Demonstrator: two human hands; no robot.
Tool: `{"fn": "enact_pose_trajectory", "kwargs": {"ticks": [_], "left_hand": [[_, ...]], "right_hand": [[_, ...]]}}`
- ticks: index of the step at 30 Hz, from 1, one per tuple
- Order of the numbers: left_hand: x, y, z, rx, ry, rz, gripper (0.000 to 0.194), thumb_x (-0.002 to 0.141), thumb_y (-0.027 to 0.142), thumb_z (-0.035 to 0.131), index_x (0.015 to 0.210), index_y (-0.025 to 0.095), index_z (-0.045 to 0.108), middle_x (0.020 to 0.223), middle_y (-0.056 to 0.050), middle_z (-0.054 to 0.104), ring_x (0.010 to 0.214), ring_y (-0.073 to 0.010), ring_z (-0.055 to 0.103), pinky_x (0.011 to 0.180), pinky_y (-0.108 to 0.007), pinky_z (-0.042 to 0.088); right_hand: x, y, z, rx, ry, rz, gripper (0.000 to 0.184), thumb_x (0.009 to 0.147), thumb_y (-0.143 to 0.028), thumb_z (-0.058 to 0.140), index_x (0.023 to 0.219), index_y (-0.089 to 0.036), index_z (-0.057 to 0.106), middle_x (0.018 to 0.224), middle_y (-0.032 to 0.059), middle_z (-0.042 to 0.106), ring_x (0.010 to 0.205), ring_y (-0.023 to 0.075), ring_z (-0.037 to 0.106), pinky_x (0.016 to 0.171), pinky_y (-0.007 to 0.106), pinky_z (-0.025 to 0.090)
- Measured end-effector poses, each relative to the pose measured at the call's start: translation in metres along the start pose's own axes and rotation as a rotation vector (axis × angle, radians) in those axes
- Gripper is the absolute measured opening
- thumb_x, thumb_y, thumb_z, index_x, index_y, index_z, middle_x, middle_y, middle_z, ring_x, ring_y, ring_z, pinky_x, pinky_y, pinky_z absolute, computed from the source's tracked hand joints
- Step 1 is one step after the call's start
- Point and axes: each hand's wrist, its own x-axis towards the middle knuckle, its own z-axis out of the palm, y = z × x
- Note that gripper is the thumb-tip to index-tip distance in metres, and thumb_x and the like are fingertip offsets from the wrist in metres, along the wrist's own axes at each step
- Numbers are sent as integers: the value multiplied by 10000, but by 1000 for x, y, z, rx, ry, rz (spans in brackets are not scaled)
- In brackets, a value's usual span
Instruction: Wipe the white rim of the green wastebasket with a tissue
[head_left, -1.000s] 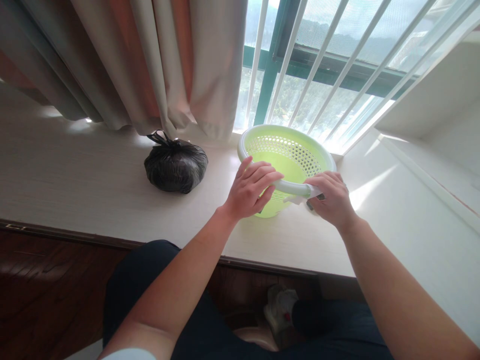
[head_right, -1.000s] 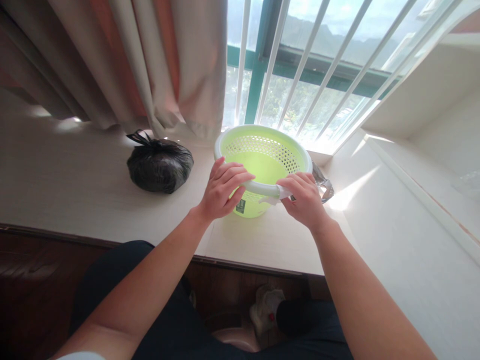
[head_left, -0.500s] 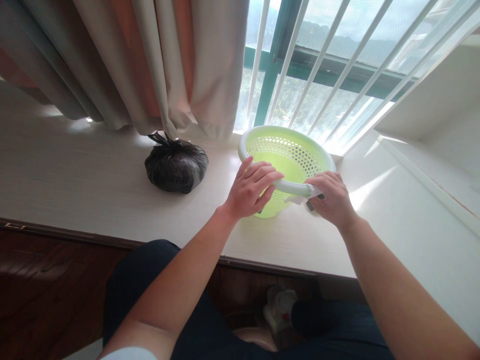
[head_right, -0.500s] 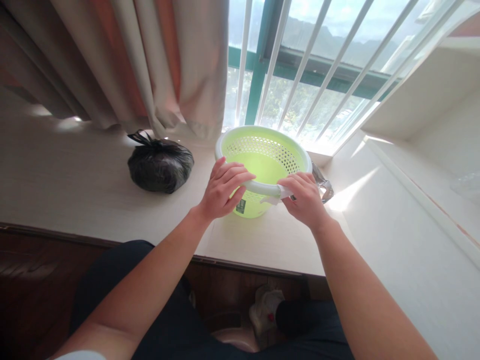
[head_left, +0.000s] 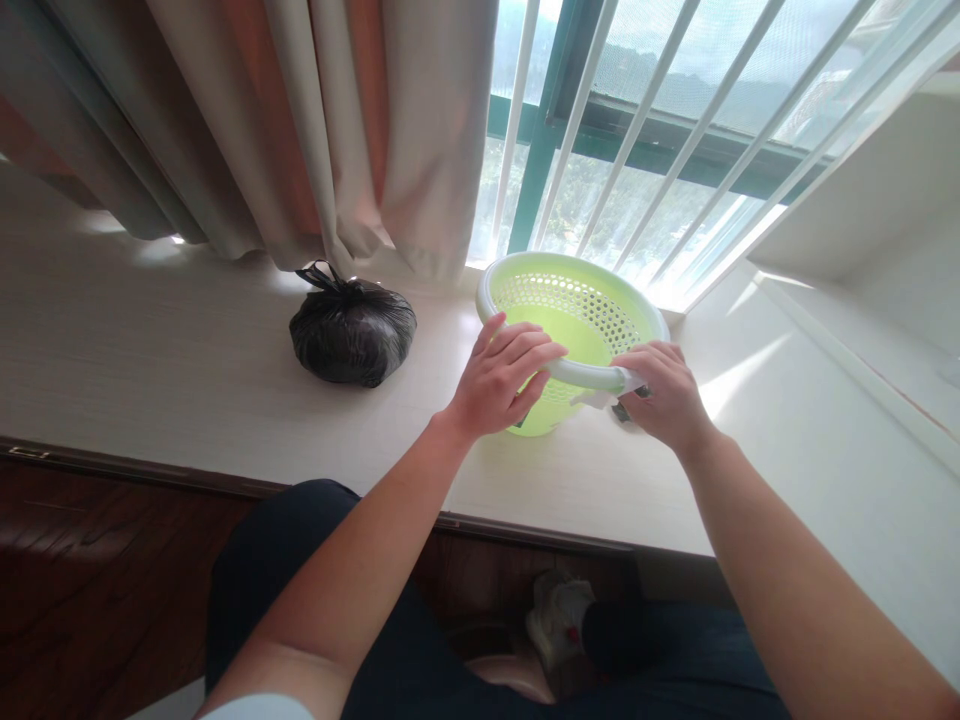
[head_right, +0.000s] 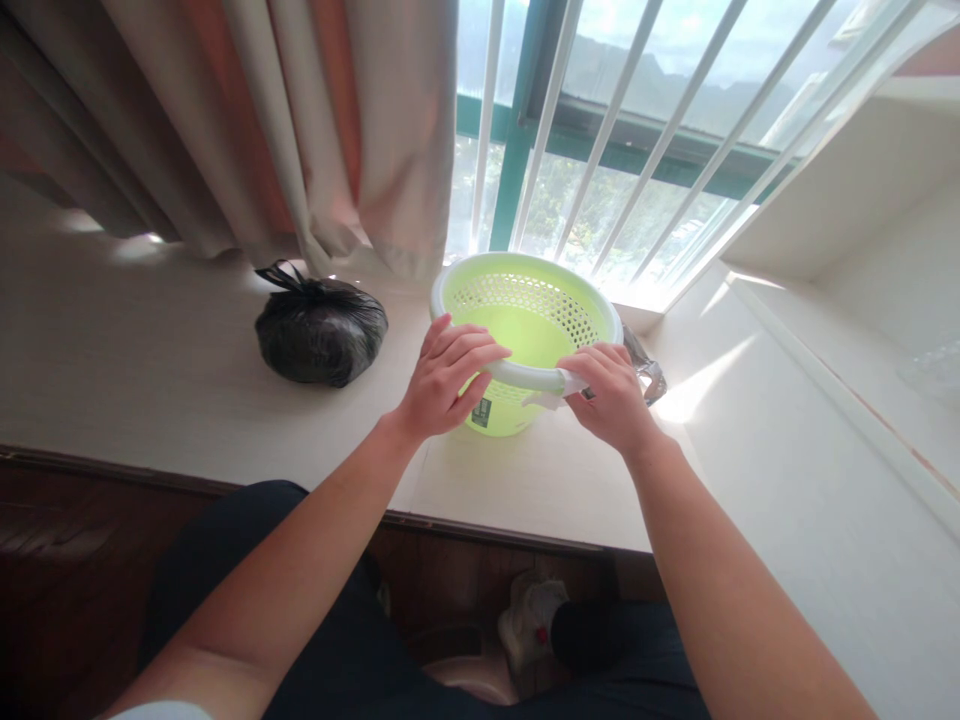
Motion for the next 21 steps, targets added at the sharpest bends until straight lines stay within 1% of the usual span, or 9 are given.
{"fn": "enact_pose_trajectory", "kwargs": {"ticks": [5,11,18,21], "left_hand": [[0,0,0,11,-20,-16,284,1072,219,492,1302,248,656,1259,-22,760,1337,-185,631,1365,-414,197],[-1,0,0,8,-13,-13,286,1074,220,487,1304,246,654,1255,-24,759,1333,-186,632,1366,-417,203],[0,1,1,0,-12,-26,278,1078,227,481,1289,248,660,1247,-23,760,1326,-189,635,1363,-424,210],[0,1,1,-13,7,-21,269,1077,223,483,1276,242,662,1231,-24,762,1320,-187,637,1357,-425,222]], "right_hand": [[-1,3,0,13,7,-2,226,881,-119,708,1040,-264,639,897,21,726,837,245,670,820,406,474],[-2,4,1,19,9,-6,249,859,-118,717,1046,-262,639,903,22,725,844,247,666,828,410,474],[1,-4,2,-9,46,14,229,850,-114,717,1002,-261,629,861,5,699,813,235,644,805,401,462],[1,-9,3,-37,63,21,226,850,-113,718,989,-261,620,851,1,692,811,233,634,797,398,460]]}}
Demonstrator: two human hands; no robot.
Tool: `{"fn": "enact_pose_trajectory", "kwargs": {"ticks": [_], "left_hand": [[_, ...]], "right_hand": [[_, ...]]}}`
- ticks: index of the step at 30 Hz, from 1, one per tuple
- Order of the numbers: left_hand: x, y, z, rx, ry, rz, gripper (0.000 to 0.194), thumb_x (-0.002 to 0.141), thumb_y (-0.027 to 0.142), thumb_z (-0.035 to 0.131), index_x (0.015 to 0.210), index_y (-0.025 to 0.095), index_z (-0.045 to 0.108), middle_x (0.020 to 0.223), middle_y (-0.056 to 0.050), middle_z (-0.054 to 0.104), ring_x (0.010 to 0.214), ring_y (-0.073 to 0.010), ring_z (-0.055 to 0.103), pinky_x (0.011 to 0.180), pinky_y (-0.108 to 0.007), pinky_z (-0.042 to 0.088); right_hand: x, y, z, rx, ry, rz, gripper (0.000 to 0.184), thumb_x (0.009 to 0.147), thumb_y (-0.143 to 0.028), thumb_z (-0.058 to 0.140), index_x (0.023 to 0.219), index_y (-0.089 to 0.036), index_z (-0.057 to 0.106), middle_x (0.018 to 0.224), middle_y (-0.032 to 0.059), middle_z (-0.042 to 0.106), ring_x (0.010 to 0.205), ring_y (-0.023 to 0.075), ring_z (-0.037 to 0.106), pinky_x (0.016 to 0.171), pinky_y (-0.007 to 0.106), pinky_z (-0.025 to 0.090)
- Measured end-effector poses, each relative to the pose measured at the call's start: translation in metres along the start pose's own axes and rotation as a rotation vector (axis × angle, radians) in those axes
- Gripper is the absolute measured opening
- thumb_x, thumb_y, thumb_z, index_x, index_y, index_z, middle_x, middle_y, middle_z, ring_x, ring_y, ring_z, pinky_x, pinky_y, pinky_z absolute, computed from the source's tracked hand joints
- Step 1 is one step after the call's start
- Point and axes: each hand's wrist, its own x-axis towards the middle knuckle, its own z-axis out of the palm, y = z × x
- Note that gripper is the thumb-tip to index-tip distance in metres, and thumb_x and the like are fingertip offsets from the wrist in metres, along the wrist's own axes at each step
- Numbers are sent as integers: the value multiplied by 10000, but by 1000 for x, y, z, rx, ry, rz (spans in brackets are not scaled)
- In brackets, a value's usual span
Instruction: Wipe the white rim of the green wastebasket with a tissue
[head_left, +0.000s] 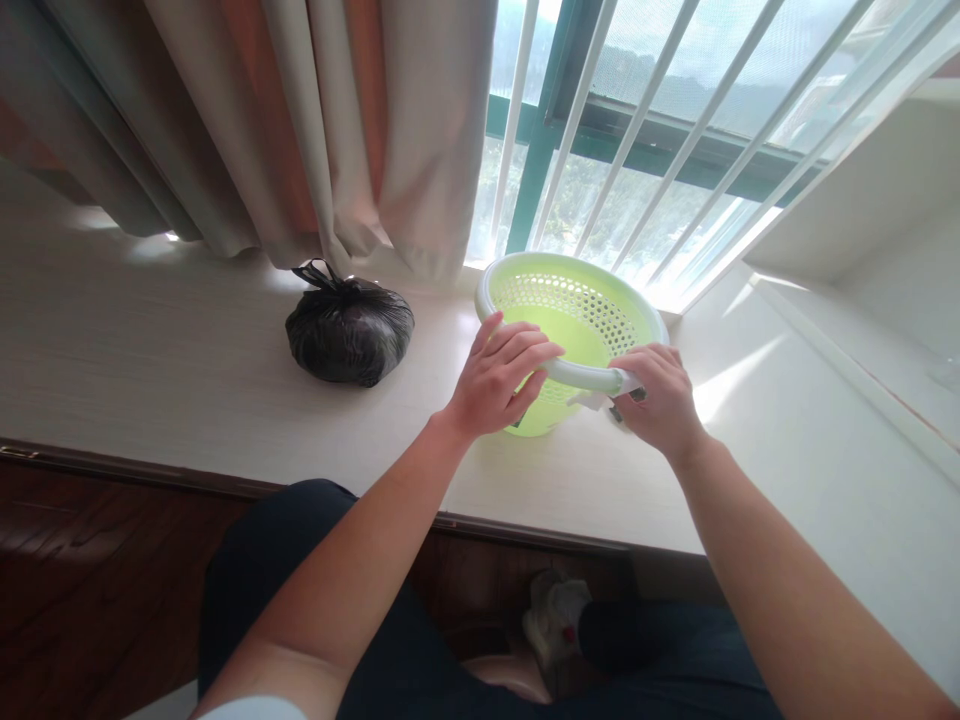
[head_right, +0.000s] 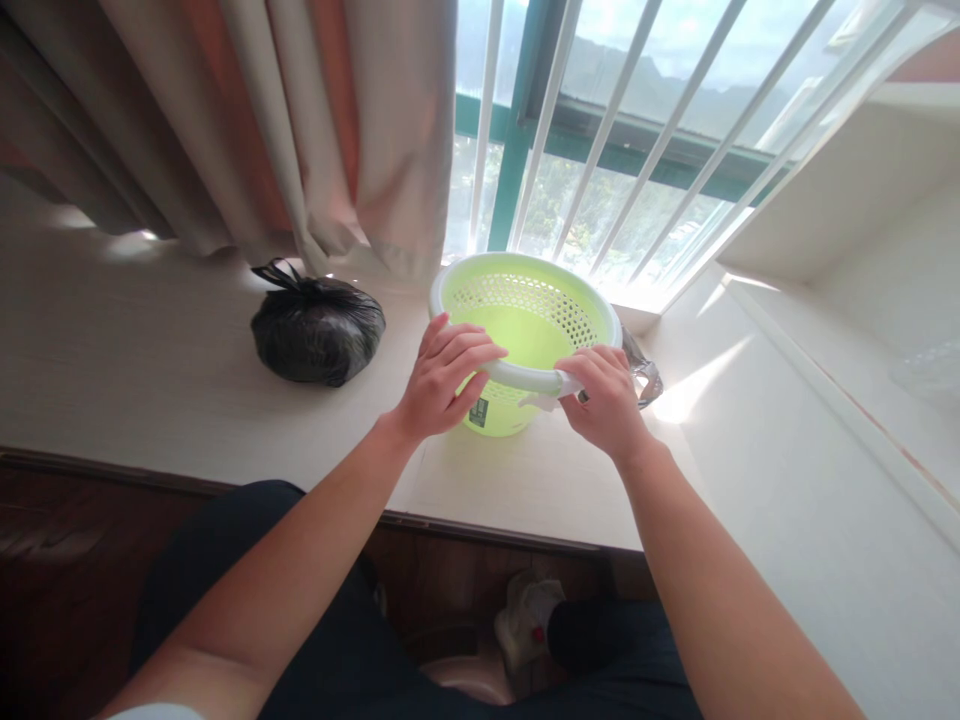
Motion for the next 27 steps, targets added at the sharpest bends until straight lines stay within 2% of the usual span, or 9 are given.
{"fn": "enact_pose_trajectory", "kwargs": {"ticks": [19,27], "left_hand": [[-4,-1,2,-45,27,-20,330,1096,276,379,1242,243,673,1186,-32,756,1293,-194,633,1352,-451,246],[-3,-1,3,-81,70,0,309,1080,253,403,1223,239,677,1152,-34,757,1272,-197,641,1361,-445,248]], "right_hand": [[-3,-22,0,-79,43,55,242,819,-94,670,977,-265,604,840,2,696,800,239,628,794,392,448],[-4,-28,-1,-99,45,80,241,819,-103,667,975,-275,603,823,4,697,784,246,640,777,405,449]]}}
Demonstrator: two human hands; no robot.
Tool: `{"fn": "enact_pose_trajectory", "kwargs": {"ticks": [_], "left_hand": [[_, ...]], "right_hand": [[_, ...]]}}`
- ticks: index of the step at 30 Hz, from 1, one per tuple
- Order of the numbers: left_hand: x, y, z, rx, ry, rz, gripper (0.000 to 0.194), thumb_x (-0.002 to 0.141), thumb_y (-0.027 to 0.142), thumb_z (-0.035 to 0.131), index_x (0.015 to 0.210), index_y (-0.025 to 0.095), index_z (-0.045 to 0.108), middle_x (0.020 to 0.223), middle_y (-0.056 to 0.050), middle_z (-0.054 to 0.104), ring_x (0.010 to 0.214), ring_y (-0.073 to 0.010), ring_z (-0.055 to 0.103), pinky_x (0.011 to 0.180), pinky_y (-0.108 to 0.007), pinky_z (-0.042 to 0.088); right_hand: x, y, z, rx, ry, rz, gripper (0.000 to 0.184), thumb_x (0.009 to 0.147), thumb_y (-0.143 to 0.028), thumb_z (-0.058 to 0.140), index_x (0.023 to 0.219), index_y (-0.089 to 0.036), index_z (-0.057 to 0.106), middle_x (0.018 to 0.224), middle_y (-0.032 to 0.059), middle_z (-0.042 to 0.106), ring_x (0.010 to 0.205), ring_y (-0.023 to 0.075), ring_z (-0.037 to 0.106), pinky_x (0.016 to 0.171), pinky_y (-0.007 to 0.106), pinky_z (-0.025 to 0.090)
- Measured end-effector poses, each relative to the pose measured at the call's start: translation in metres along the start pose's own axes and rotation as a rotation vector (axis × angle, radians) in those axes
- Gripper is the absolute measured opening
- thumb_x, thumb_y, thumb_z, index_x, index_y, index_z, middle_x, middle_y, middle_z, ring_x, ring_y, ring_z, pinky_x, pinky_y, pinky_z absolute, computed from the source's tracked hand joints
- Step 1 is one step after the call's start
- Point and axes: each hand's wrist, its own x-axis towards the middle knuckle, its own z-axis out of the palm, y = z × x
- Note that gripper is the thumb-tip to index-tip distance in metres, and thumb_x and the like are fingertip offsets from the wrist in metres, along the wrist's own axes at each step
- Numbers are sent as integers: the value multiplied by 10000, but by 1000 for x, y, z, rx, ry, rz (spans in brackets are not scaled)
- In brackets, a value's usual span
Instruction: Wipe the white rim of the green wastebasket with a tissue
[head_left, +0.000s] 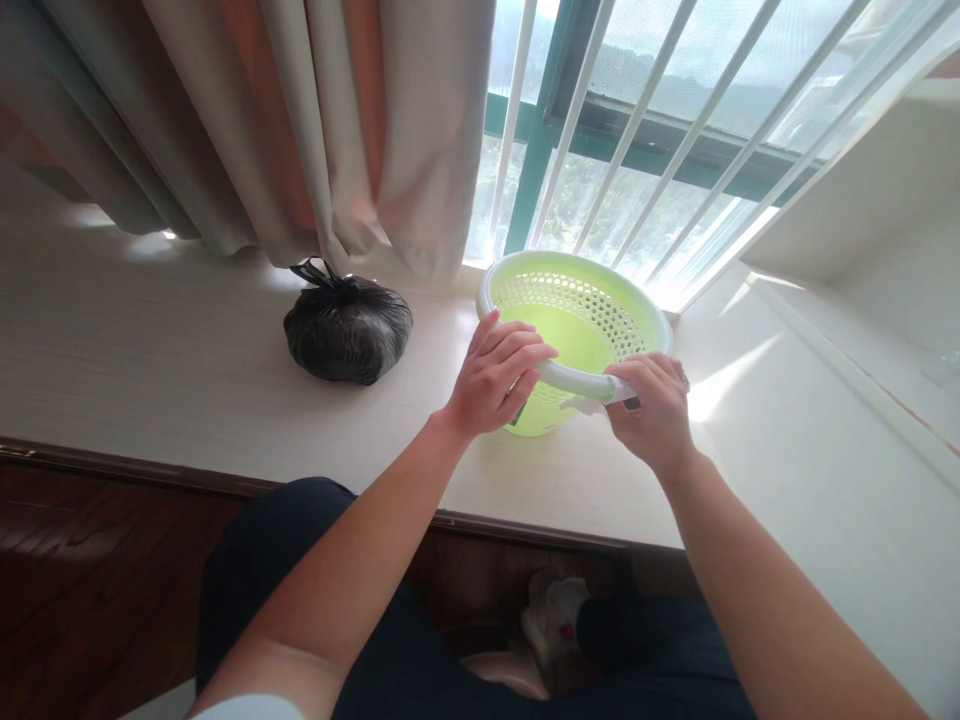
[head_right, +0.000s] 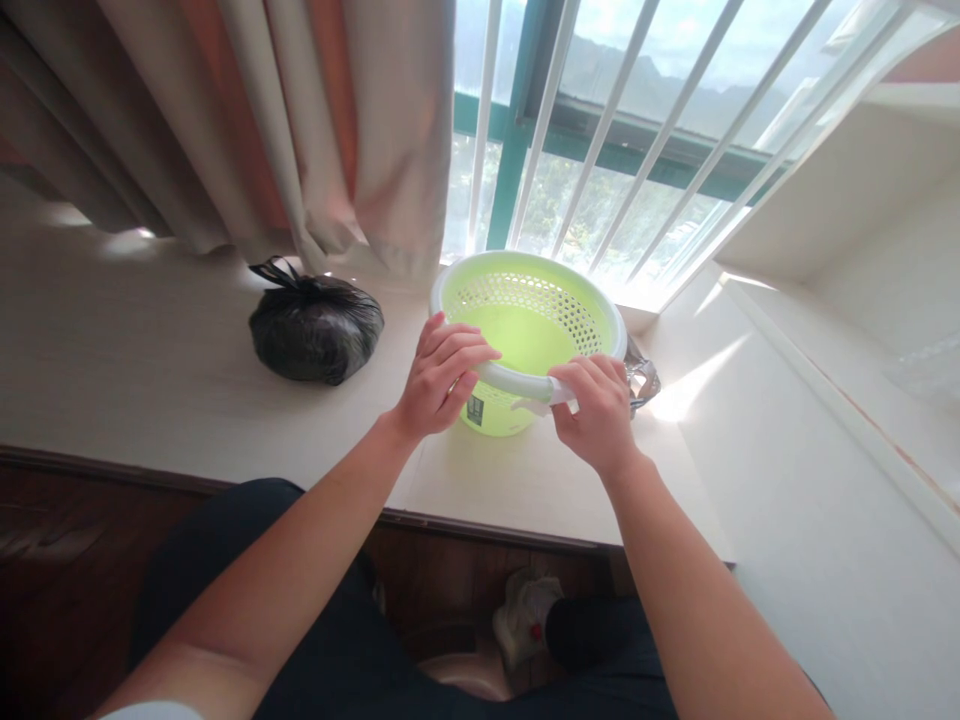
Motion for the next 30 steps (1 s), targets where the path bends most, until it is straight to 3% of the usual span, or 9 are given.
{"fn": "enact_pose_trajectory", "kwargs": {"ticks": [7,18,30], "left_hand": [[-2,0,0,46,-51,-40,356,1092,290,352,1215,250,683,1140,-40,752,1287,-209,633,1356,-468,261],[-1,0,1,2,19,0,306,1082,269,384,1193,246,668,1125,-32,757,1255,-201,645,1342,-459,279],[-2,-1,0,20,-22,-43,380,1095,318,317,1177,255,683,1122,-43,754,1262,-212,642,1344,-483,288]], "right_hand": [[-1,-5,-1,-10,-3,35,201,836,-120,658,953,-275,605,806,7,691,781,249,636,781,415,443],[-2,-10,-1,-22,8,35,159,864,-150,657,948,-273,600,790,10,664,774,248,617,782,414,430],[-2,-18,-2,-46,20,46,155,877,-148,642,950,-276,595,780,12,660,776,252,610,778,423,413]]}}
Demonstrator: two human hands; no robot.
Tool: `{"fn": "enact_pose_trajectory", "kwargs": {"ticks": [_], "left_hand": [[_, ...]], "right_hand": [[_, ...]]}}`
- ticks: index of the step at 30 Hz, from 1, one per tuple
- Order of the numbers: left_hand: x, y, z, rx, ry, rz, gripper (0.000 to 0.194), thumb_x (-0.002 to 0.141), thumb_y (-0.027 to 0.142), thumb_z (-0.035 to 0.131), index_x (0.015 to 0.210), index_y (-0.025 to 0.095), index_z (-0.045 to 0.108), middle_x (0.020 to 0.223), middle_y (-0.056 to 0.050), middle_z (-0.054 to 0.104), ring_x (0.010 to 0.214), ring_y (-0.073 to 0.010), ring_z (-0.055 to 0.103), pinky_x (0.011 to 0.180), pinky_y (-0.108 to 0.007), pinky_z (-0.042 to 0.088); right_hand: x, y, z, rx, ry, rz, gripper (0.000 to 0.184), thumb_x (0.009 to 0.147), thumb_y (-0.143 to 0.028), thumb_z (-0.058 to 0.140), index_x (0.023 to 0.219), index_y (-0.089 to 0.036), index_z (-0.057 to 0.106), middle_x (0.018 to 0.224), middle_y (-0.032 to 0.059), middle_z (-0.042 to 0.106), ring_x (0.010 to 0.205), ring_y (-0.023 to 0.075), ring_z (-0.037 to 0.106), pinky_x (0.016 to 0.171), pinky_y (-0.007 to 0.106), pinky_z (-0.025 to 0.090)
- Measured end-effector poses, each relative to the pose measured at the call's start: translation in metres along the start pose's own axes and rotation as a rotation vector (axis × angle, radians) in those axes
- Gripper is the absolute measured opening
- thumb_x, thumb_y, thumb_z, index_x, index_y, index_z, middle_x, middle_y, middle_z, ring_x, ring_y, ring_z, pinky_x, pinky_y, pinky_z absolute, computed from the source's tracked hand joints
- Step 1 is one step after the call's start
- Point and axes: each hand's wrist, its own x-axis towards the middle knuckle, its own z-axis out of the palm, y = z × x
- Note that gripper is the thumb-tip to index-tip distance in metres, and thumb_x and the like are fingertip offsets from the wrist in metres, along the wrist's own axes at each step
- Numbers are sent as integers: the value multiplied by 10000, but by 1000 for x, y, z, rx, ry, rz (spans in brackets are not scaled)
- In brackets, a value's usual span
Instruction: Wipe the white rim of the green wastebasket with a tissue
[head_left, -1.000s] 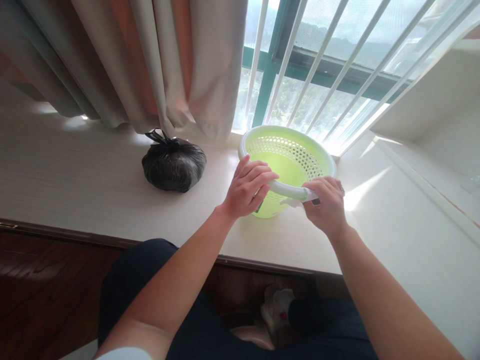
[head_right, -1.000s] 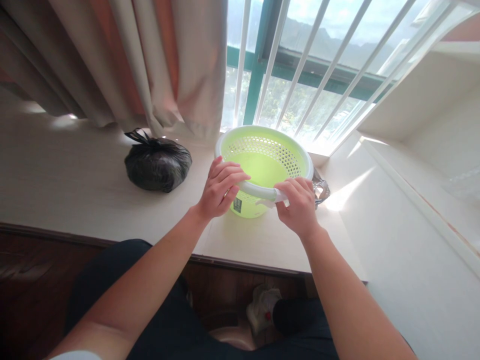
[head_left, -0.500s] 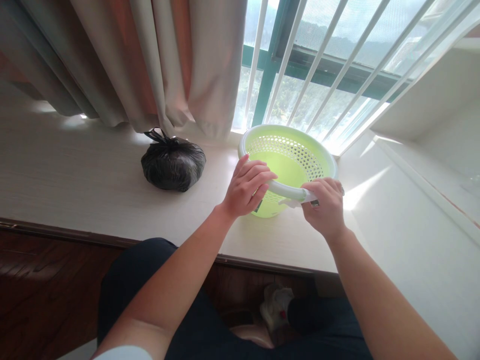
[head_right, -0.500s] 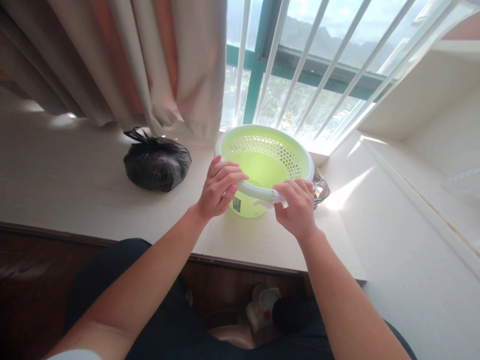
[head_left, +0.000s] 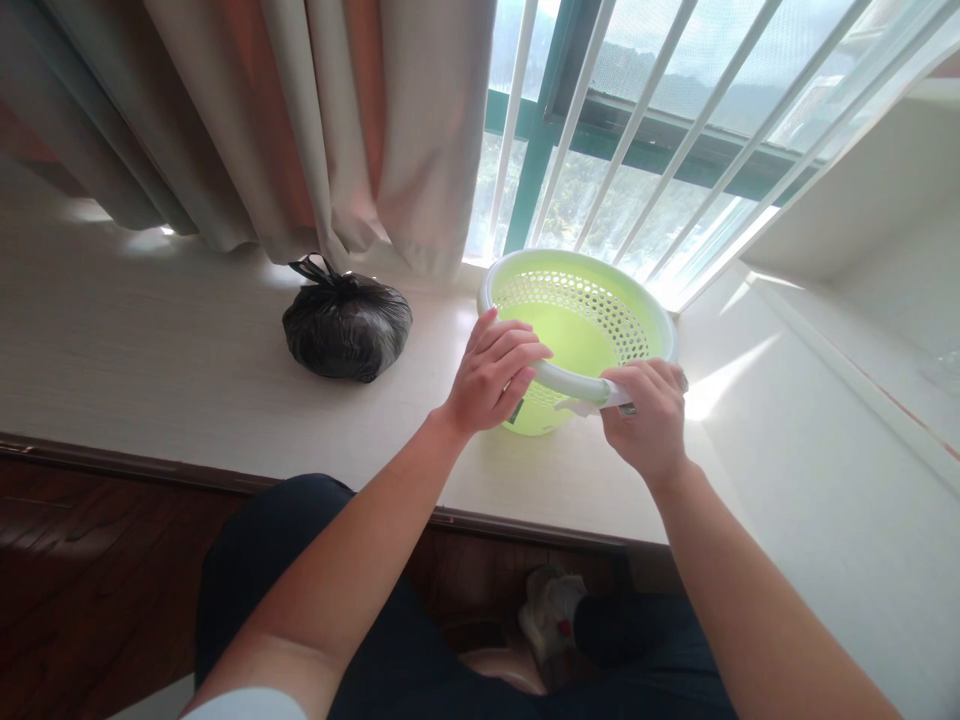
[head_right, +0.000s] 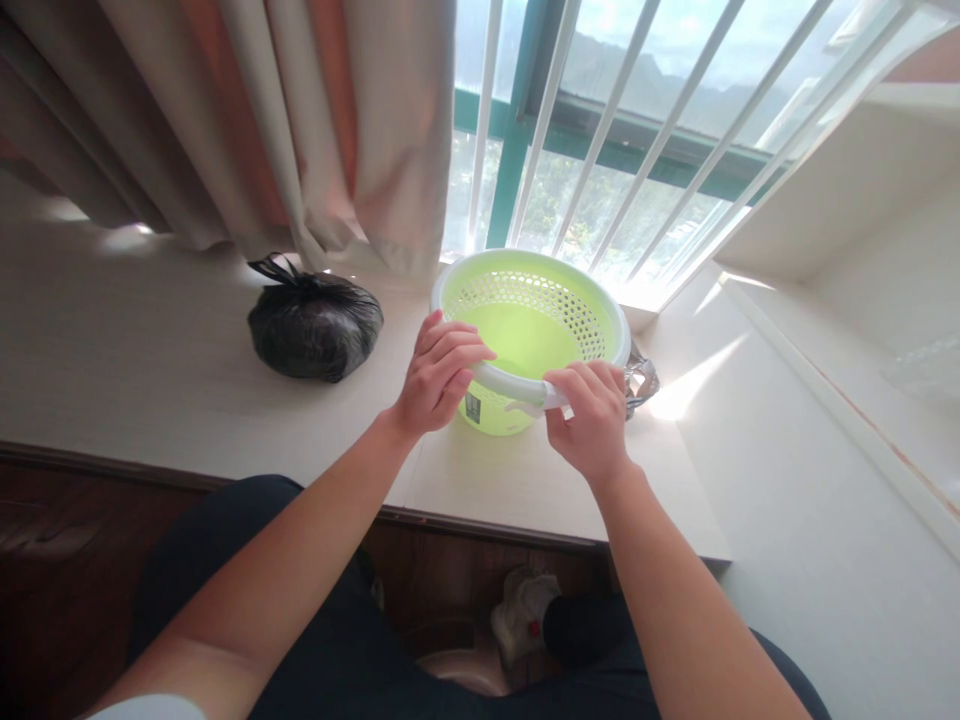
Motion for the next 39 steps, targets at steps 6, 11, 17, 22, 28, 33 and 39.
{"fn": "enact_pose_trajectory", "kwargs": {"ticks": [6,11,17,22,28,33,39], "left_hand": [[0,0,0,4,13,12,385,1102,326,309,1170,251,681,1116,-44,755,1257,-208,646,1340,-478,293],[0,0,-1,-9,2,-4,384,1093,320,321,1168,247,690,1122,-46,756,1261,-209,642,1346,-477,286],[0,0,-1,-10,3,-2,379,1094,322,321,1165,252,687,1116,-43,757,1262,-210,643,1344,-477,291],[0,-1,-1,-2,-2,-2,383,1103,328,312,1165,249,682,1119,-44,756,1270,-210,641,1342,-479,297],[0,0,-1,-11,24,18,393,1108,337,312,1153,243,692,1104,-42,758,1256,-207,646,1336,-480,310],[1,0,-1,3,9,7,410,1113,341,299,1144,242,695,1104,-41,758,1252,-208,647,1338,-480,310],[1,0,-1,-58,74,63,312,1094,281,378,1155,231,681,1099,-37,756,1240,-200,650,1340,-462,295]], "right_hand": [[-1,-1,0,2,3,-6,163,879,-142,647,955,-275,592,784,11,659,774,250,610,773,420,412],[-2,0,1,-2,2,3,152,880,-152,645,957,-275,601,796,14,671,784,254,620,781,424,415],[-2,-2,0,-5,5,3,148,889,-157,642,964,-277,600,799,15,674,792,256,625,777,426,420],[-2,-2,0,-4,11,-12,169,880,-145,656,969,-275,595,794,17,664,786,258,617,763,419,415],[-2,-4,0,3,16,-4,159,888,-149,654,961,-278,595,784,13,659,773,256,614,767,419,407],[-2,-4,0,7,22,-13,178,880,-133,661,972,-274,599,785,16,656,789,259,608,769,413,401],[-3,-4,0,-9,20,-8,144,887,-149,652,957,-266,607,790,13,661,788,249,612,779,405,400]]}}
